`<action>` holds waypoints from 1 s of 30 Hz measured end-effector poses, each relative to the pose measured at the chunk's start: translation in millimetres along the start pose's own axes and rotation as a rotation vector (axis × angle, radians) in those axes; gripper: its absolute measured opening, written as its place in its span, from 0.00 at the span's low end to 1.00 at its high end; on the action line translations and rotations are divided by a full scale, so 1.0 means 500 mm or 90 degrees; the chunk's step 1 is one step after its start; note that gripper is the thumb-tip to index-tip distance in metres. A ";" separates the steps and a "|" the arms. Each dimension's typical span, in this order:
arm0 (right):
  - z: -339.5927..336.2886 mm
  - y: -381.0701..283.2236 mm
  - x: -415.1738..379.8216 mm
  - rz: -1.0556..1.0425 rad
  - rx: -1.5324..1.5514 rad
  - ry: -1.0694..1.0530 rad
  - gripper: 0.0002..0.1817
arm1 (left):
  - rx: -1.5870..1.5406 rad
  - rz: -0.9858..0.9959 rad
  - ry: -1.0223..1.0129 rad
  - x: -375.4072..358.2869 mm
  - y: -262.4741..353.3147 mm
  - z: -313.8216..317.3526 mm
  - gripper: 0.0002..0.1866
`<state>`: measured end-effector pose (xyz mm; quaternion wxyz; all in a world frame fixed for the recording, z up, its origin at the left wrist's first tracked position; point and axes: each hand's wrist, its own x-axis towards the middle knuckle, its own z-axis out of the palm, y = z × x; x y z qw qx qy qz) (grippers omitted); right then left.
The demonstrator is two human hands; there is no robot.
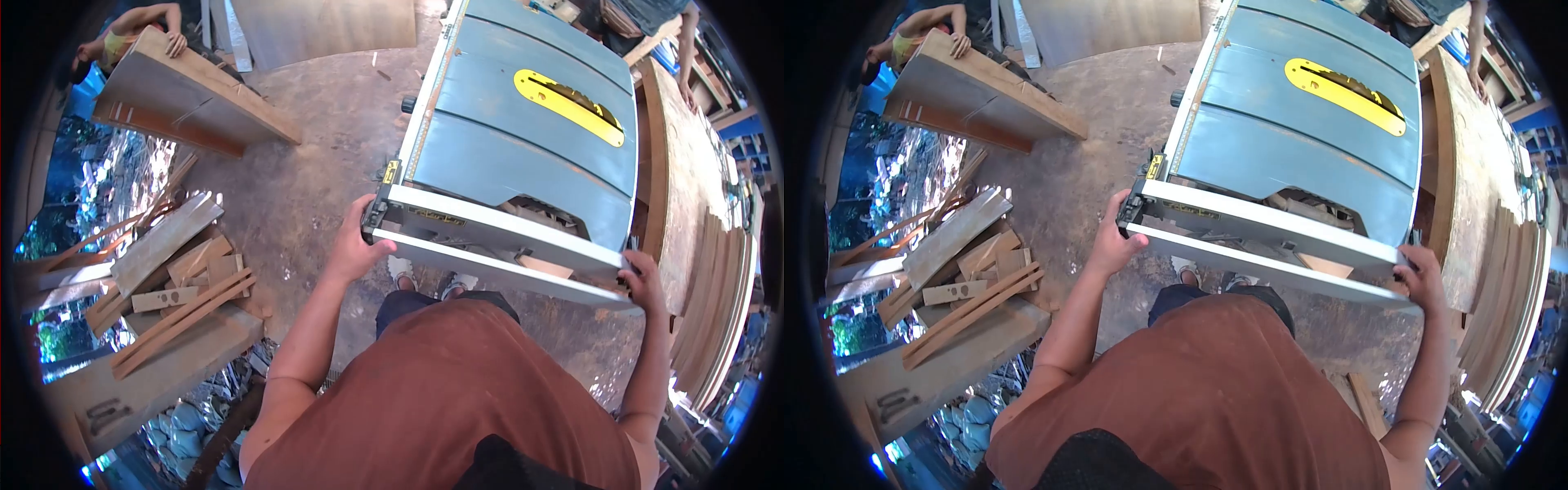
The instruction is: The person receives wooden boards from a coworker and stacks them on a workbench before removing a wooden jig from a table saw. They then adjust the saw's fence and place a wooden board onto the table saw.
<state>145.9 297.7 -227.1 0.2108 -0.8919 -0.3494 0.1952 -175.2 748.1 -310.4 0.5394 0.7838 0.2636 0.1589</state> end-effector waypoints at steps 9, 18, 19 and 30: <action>-0.058 -0.018 0.045 0.090 0.051 0.014 0.17 | -0.026 -0.003 -0.065 0.094 0.055 -0.014 0.40; 0.029 0.217 -0.178 0.210 0.482 0.153 0.64 | 0.111 0.033 -0.058 0.031 -0.022 0.000 0.50; 0.045 0.208 -0.178 0.181 0.557 0.233 0.62 | 0.139 0.019 -0.081 0.027 -0.007 -0.005 0.50; 0.021 0.177 -0.215 0.272 0.548 0.244 0.58 | 0.178 -0.103 -0.066 0.050 -0.003 -0.068 0.54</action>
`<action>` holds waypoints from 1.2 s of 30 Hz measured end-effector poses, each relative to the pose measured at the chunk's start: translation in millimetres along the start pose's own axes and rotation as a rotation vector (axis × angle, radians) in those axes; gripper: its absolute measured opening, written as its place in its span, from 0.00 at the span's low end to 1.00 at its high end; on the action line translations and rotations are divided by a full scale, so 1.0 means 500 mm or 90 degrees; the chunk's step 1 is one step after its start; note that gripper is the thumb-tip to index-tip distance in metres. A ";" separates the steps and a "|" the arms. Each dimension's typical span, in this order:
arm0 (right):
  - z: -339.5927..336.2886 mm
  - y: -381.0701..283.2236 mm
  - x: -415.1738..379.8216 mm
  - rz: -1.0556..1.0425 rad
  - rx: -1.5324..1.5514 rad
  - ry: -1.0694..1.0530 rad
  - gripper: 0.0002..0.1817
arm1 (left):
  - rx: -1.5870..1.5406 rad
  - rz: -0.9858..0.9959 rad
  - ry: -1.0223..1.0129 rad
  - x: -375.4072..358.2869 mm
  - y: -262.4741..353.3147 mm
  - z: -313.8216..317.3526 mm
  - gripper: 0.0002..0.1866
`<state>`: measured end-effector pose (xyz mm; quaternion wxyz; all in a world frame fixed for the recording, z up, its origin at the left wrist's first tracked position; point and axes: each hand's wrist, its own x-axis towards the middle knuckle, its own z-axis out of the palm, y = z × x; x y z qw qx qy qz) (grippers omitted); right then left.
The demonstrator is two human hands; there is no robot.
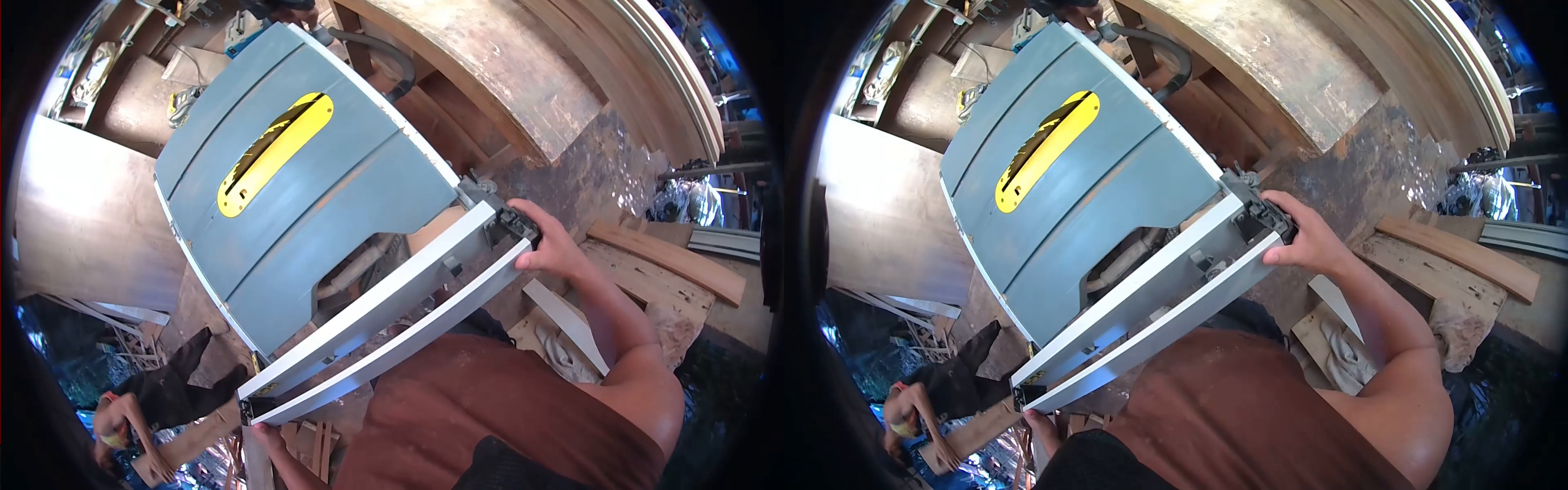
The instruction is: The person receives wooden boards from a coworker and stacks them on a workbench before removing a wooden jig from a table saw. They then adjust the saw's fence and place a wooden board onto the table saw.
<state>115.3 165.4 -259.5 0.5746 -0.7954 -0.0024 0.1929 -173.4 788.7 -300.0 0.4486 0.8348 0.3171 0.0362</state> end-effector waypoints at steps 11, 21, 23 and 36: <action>-0.007 -0.071 0.139 -0.005 -0.078 -0.035 0.44 | -0.169 -0.222 0.074 0.137 0.014 -0.070 0.29; 0.036 -0.136 0.236 0.009 -0.068 0.037 0.30 | -0.133 -0.186 0.021 0.228 0.312 0.021 0.31; 0.027 -0.130 0.241 0.044 -0.074 0.048 0.31 | -0.149 -0.164 -0.006 0.240 0.294 0.012 0.33; 0.031 0.205 0.071 -0.298 0.041 0.103 0.48 | -0.504 0.086 0.124 0.038 -0.006 0.109 0.50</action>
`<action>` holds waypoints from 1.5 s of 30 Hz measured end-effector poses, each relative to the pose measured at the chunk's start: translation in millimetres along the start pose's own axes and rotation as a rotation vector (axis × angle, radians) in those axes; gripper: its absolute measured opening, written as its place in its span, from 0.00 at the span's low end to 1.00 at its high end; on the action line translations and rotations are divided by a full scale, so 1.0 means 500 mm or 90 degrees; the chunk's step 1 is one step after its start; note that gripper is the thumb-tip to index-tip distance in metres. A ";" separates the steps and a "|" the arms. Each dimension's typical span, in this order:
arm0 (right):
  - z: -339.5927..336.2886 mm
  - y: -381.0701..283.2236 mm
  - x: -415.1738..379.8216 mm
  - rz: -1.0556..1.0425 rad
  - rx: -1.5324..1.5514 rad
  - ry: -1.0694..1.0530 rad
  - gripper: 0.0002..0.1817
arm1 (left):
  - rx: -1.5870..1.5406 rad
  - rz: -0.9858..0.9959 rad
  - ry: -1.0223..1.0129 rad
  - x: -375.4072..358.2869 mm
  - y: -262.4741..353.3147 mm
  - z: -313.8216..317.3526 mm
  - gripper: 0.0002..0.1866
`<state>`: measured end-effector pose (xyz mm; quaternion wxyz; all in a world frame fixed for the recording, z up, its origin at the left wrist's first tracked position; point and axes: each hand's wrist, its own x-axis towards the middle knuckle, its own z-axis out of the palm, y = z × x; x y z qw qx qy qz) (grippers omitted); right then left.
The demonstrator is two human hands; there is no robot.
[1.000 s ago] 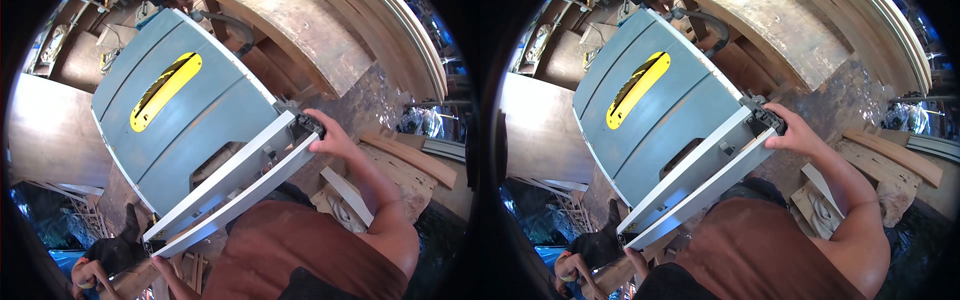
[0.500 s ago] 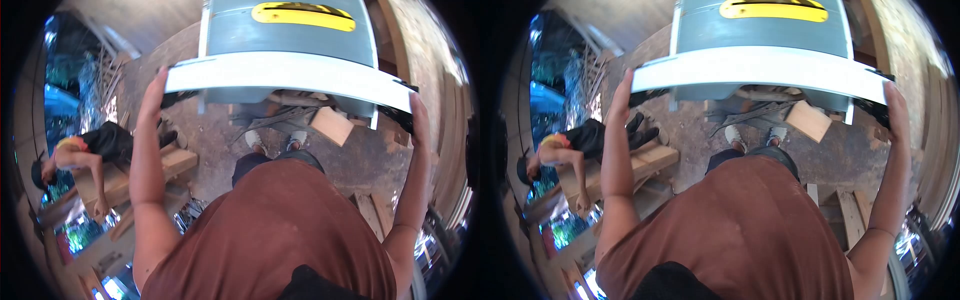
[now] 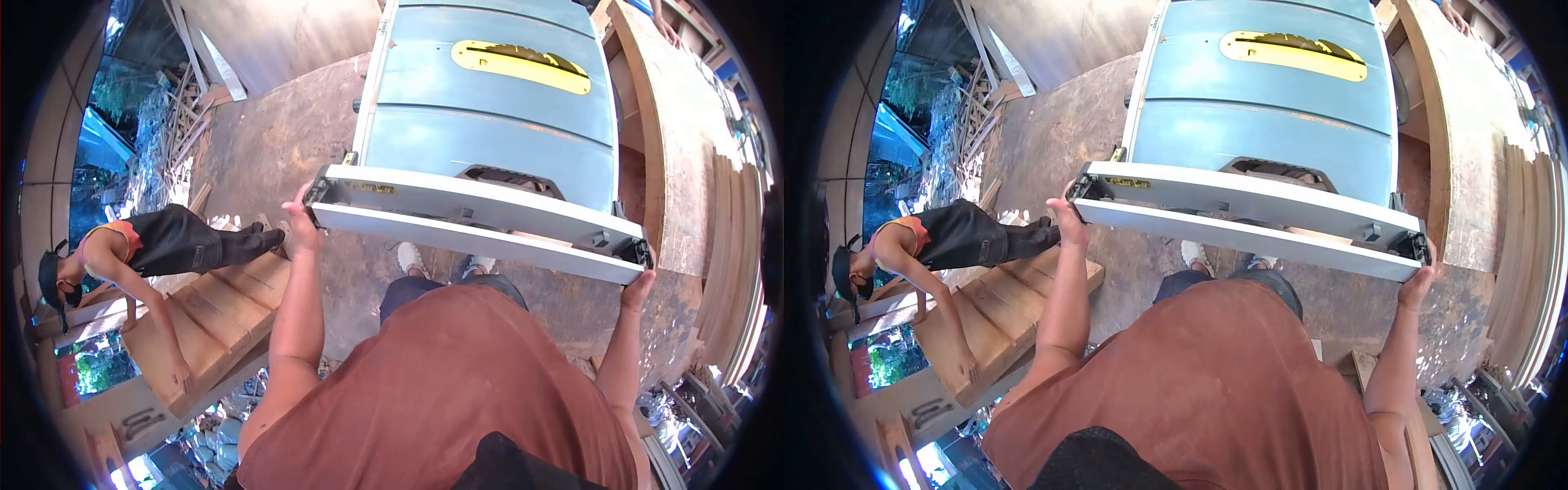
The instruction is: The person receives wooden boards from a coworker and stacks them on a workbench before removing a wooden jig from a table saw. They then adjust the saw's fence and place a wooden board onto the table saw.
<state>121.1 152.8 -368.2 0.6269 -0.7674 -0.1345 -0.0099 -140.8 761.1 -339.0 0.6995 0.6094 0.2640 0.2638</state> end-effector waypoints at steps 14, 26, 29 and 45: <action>-0.022 0.024 0.002 0.234 0.154 0.168 0.42 | 0.123 -0.082 0.096 0.027 0.033 0.023 0.35; -0.021 -0.103 0.157 0.331 0.192 0.027 0.44 | -0.272 -0.279 -0.001 0.166 0.049 0.022 0.25; 0.032 -0.120 0.131 0.412 0.350 0.163 0.47 | -0.192 -0.297 -0.080 0.203 0.003 -0.050 0.24; 0.025 0.039 0.183 0.379 0.338 -0.007 0.21 | 0.212 -0.250 -0.268 0.246 -0.052 -0.074 0.21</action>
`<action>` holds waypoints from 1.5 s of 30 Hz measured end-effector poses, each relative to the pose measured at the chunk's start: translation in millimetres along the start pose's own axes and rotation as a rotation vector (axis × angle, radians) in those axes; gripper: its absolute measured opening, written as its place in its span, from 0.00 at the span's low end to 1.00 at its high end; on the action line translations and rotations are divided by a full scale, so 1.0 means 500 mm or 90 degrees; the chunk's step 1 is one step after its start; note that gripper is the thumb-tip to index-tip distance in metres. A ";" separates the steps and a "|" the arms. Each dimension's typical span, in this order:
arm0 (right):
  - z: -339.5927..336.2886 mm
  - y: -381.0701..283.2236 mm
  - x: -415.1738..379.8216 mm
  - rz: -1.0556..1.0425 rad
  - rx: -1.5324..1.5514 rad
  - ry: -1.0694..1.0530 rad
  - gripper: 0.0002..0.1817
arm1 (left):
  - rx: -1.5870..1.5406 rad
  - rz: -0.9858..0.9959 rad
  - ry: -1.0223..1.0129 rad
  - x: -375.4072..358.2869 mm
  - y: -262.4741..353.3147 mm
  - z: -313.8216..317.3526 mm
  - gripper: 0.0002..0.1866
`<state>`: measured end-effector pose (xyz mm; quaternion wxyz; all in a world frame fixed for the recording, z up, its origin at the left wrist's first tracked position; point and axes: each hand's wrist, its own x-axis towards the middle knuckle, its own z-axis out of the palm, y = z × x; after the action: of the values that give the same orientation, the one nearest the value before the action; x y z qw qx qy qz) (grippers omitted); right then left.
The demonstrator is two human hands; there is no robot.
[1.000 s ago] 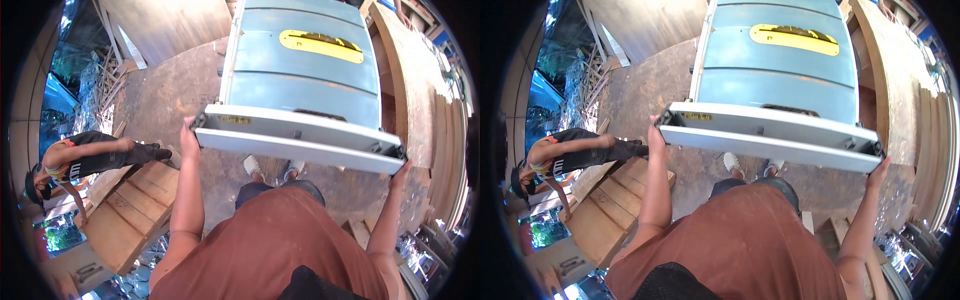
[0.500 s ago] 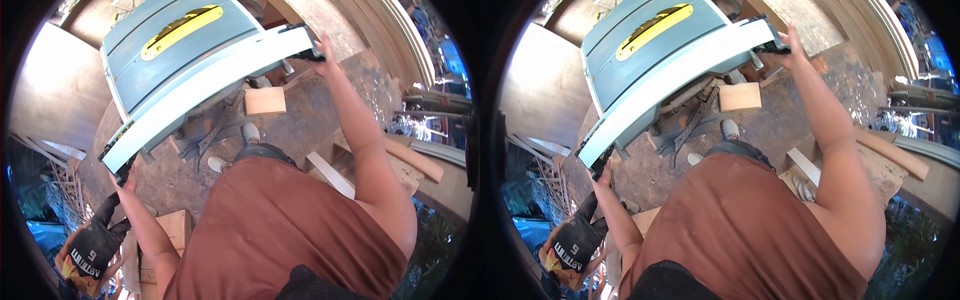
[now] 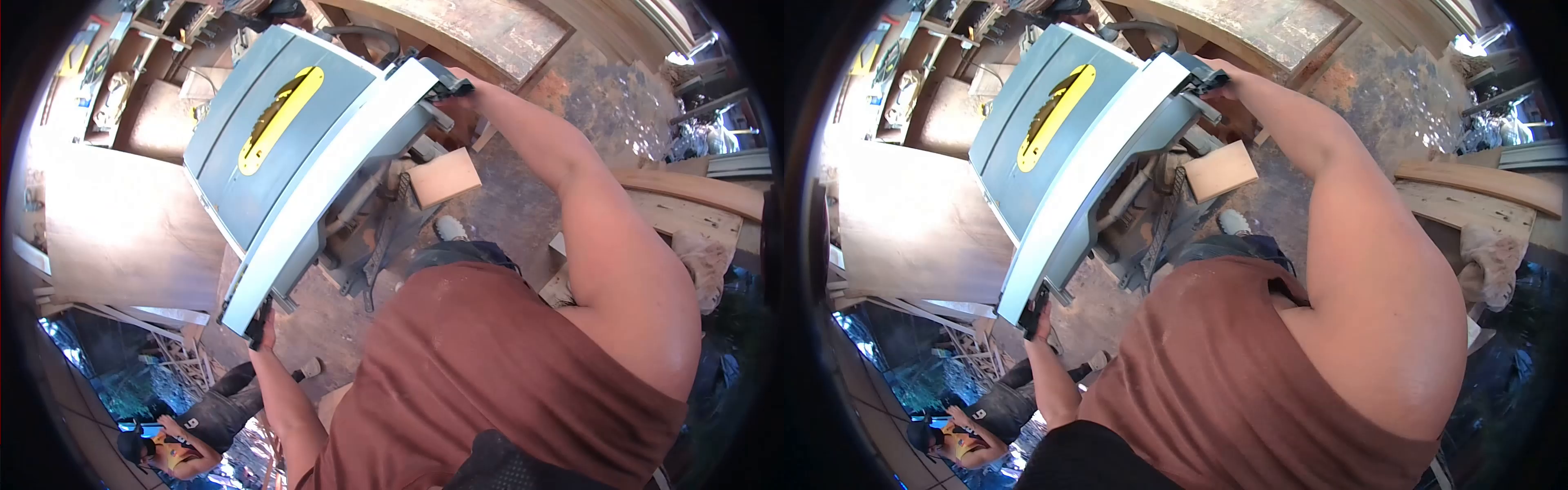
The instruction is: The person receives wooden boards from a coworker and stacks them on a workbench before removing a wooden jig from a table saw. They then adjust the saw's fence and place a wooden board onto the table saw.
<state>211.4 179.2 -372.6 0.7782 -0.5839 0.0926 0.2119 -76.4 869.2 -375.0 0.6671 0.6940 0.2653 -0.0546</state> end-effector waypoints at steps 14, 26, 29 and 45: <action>0.015 0.042 -0.060 -0.178 -0.301 -0.137 0.23 | -0.273 -0.082 -0.013 -0.073 -0.038 0.077 0.29; -0.091 0.127 0.018 -0.269 -0.672 -0.056 0.27 | 0.118 0.102 0.117 -0.060 -0.124 0.090 0.46; -0.007 0.062 0.019 -0.305 -0.672 -0.059 0.30 | 0.508 0.208 0.146 -0.024 -0.043 0.083 0.40; 0.018 -0.014 -0.017 0.052 -1.155 0.023 0.33 | 0.798 -0.246 0.053 -0.015 0.064 0.121 0.40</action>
<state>205.7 184.4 -360.6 0.0099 -0.9720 -0.0769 0.2217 -51.8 810.5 -349.5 0.1035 0.8926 0.3284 -0.2910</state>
